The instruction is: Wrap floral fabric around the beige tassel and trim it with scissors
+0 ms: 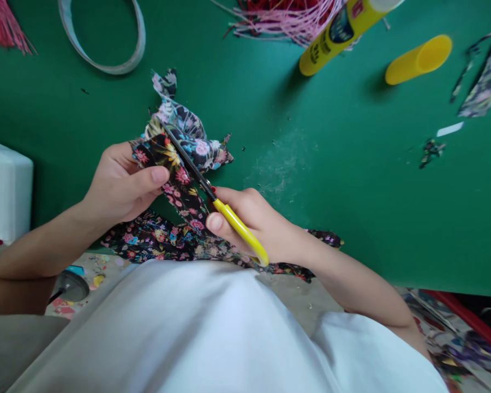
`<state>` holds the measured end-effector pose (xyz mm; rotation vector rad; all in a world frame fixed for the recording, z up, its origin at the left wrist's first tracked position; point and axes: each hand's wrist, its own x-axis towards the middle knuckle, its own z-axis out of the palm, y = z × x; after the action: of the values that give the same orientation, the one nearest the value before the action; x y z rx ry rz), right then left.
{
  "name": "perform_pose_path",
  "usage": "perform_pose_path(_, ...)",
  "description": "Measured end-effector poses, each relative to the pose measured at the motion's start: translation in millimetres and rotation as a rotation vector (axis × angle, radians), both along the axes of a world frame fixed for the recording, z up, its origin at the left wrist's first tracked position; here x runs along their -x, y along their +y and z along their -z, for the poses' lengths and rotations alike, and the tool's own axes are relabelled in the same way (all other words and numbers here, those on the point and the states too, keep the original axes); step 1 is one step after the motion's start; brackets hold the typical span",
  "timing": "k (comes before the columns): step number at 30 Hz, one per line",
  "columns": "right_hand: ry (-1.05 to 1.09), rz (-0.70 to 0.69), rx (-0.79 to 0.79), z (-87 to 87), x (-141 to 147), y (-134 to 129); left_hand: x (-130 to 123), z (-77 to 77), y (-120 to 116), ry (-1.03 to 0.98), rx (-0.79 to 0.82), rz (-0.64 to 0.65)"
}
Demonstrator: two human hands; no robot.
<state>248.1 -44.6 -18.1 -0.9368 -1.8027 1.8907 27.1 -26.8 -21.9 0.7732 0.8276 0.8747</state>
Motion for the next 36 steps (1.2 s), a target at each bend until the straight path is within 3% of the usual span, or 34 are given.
perform_pose_path(10, 0.013, -0.017, 0.063, 1.5, -0.4, -1.5, -1.7, -8.4, 0.3, 0.094, 0.006, 0.058)
perform_pose_path(23, -0.006, 0.060, 0.098, 1.4, 0.3, -2.4, -0.1, -3.4, -0.9, 0.117, -0.008, 0.066)
perform_pose_path(28, -0.006, 0.168, 0.139, 4.5, -0.9, -3.8, -0.5, -4.4, 5.2, -0.046, -0.004, 0.086)
perform_pose_path(33, 0.013, 0.355, 0.139, 3.7, 0.9, -3.2, 1.4, -11.7, 12.8, -0.004, 0.141, -0.102)
perform_pose_path(36, 0.006, 0.480, 0.155, -3.1, 6.3, -0.5, 1.8, -15.0, 13.5, 0.057, 0.156, -0.142)
